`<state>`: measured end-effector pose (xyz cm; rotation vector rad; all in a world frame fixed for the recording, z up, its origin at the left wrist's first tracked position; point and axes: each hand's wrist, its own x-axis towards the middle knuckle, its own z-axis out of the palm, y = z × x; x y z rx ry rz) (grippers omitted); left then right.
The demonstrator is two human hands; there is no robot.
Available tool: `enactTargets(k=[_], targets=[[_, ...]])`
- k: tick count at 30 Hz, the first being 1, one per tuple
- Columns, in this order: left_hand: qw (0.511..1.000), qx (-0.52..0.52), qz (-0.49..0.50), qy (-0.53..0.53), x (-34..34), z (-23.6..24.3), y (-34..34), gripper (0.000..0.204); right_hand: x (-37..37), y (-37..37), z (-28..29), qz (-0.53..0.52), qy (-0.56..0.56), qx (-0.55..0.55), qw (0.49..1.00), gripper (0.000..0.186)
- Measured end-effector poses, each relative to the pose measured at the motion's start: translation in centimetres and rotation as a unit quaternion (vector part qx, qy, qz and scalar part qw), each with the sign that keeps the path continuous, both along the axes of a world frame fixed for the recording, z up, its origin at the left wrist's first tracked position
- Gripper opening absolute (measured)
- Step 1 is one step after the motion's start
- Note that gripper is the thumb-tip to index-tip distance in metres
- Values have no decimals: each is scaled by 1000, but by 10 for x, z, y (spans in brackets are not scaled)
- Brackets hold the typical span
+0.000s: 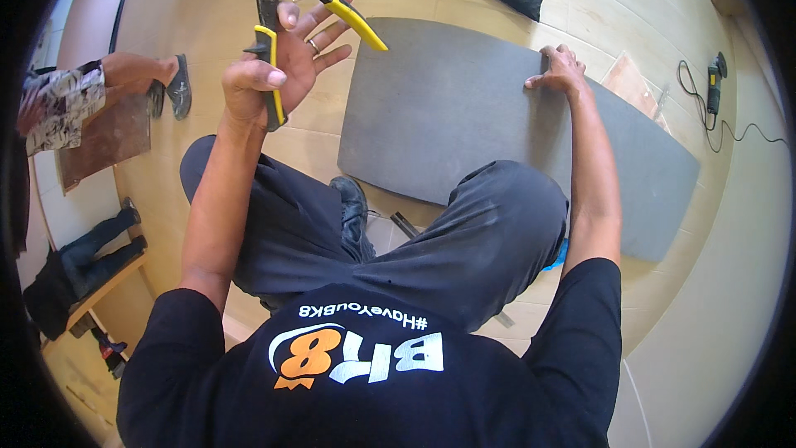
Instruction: The person applies adhesive to a gray laminate sheet using a small cup and a cloth, then cuts a beige laminate sheet with shears while sitting on the floor. They place cut pieces onto the adhesive-coated surface and smooth them with a cloth.
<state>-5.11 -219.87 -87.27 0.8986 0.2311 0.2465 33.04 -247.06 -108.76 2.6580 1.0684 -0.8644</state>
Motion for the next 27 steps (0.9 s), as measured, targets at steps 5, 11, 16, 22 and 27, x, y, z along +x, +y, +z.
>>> enactTargets(k=[5, 11, 16, 22, 27], targets=[[999, -45, -23, 15, 7, -3, -10, 48, 30, 0, 51, -25, -50, 34, 998, 96], [931, 41, -71, 357, 26, -36, -54, 34, 70, -8, 164, -38, -65, 133, 988, 80], [930, 57, -133, 338, 33, -43, -70, 32, 68, -30, 320, -42, -69, 288, 954, 53], [958, -21, -111, 266, 37, -14, -66, 31, 27, -96, 505, 5, -137, 273, 952, 44], [946, -35, -122, 298, 44, -16, -67, 19, 2, -144, 582, -21, -302, 274, 913, 41]])
